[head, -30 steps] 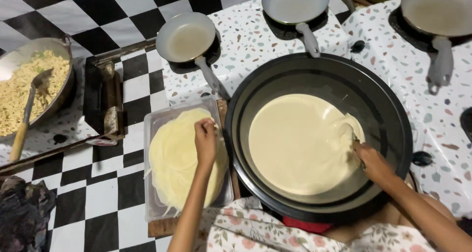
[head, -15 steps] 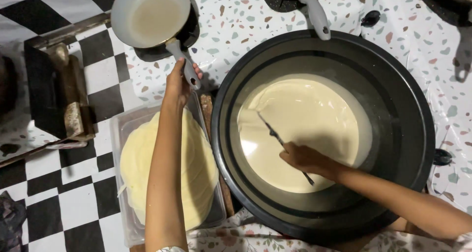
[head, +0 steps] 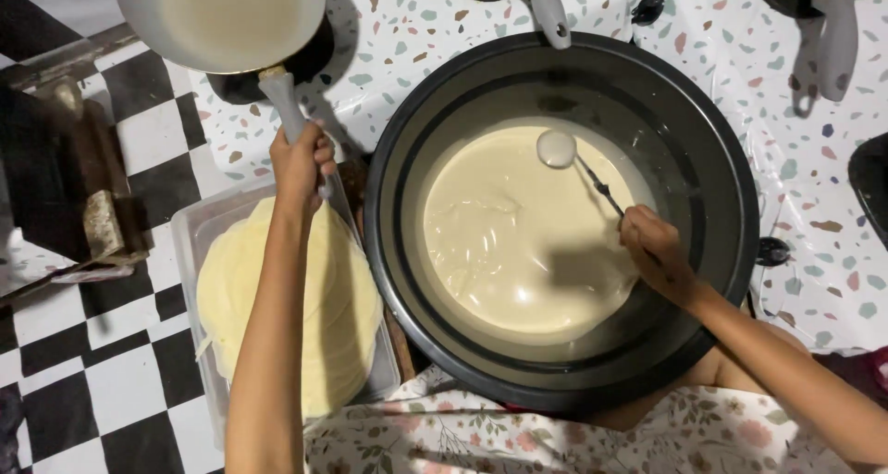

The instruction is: Cooking crepes by ladling batter into multiple pans, swirling them to coat, and stacking the finished crepes.

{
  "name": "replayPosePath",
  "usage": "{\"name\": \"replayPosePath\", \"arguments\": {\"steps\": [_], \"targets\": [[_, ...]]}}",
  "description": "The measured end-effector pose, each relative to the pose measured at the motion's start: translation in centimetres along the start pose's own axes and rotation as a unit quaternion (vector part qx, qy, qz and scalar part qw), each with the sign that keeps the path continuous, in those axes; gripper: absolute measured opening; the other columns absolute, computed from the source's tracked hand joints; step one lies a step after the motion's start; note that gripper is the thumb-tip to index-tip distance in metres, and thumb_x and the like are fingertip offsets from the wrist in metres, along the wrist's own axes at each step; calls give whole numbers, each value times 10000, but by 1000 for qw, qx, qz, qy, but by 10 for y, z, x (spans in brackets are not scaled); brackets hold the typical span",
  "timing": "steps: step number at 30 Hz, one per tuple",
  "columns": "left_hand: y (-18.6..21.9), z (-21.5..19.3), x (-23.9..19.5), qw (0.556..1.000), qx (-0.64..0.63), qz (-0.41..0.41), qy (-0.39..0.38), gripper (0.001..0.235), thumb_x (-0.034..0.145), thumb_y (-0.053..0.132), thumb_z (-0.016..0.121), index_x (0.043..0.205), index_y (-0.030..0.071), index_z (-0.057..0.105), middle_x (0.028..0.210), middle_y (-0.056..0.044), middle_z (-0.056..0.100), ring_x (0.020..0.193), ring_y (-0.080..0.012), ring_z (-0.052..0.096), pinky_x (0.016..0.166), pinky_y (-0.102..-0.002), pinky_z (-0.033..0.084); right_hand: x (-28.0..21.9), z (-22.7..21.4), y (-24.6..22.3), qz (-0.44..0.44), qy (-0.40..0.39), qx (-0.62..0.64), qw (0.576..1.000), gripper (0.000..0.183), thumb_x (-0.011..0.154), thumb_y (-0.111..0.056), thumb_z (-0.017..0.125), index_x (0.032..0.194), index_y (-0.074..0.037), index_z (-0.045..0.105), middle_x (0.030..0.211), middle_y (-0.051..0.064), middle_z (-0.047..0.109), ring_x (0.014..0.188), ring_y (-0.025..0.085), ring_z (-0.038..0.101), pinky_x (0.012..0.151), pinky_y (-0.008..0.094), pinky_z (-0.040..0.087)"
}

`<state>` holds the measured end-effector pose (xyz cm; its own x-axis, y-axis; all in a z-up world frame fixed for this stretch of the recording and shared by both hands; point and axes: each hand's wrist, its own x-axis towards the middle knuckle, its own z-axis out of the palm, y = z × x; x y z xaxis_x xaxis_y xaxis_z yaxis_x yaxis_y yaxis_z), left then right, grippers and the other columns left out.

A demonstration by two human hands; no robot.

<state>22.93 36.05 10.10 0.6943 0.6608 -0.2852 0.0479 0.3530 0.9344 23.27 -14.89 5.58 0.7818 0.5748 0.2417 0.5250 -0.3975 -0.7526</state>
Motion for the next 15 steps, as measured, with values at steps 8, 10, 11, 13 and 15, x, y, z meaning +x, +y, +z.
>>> {"name": "replayPosePath", "arguments": {"steps": [8, 10, 11, 13, 15], "targets": [[17, -46, -219, 969, 245, -31, -21, 174, 906, 144, 724, 956, 38, 595, 588, -95, 516, 396, -153, 487, 319, -280, 417, 14, 36, 13, 54, 75, 7, 996, 348, 1065, -152, 378, 734, -58, 429, 635, 142, 481, 559, 308, 523, 502, 376, 446], [10, -45, -258, 957, 287, -44, -13, 193, 865, 159, 762, 937, 36, 631, 623, -116, 546, 474, -168, 503, 360, -293, 438, 9, 48, 15, 83, 86, 59, 991, 359, 1076, -133, 378, 729, -49, 423, 645, 160, 515, 553, 279, 529, 496, 360, 457], [6, -43, -276, 944, 323, -59, -2, 213, 824, 173, 799, 918, 34, 667, 657, -137, 576, 553, -184, 518, 401, -307, 458, 9, 53, 17, 109, 93, 108, 984, 371, 1086, -114, 377, 725, -41, 417, 655, 178, 550, 546, 250, 535, 490, 344, 468], [-4, -39, -295, 942, 327, -67, -27, 276, 852, 149, 742, 1088, 26, 668, 627, -99, 586, 481, -159, 499, 377, -292, 420, 5, 60, 28, 213, 109, 175, 955, 324, 1078, -49, 349, 769, -31, 444, 726, 151, 583, 588, 203, 534, 501, 311, 471], [-18, -37, -307, 939, 331, -74, -50, 394, 879, 124, 685, 1258, 18, 669, 597, -62, 597, 410, -135, 479, 353, -277, 381, 2, 66, 43, 311, 120, 241, 911, 300, 1071, 16, 322, 813, -22, 471, 797, 123, 616, 629, 157, 533, 512, 279, 473]]}}
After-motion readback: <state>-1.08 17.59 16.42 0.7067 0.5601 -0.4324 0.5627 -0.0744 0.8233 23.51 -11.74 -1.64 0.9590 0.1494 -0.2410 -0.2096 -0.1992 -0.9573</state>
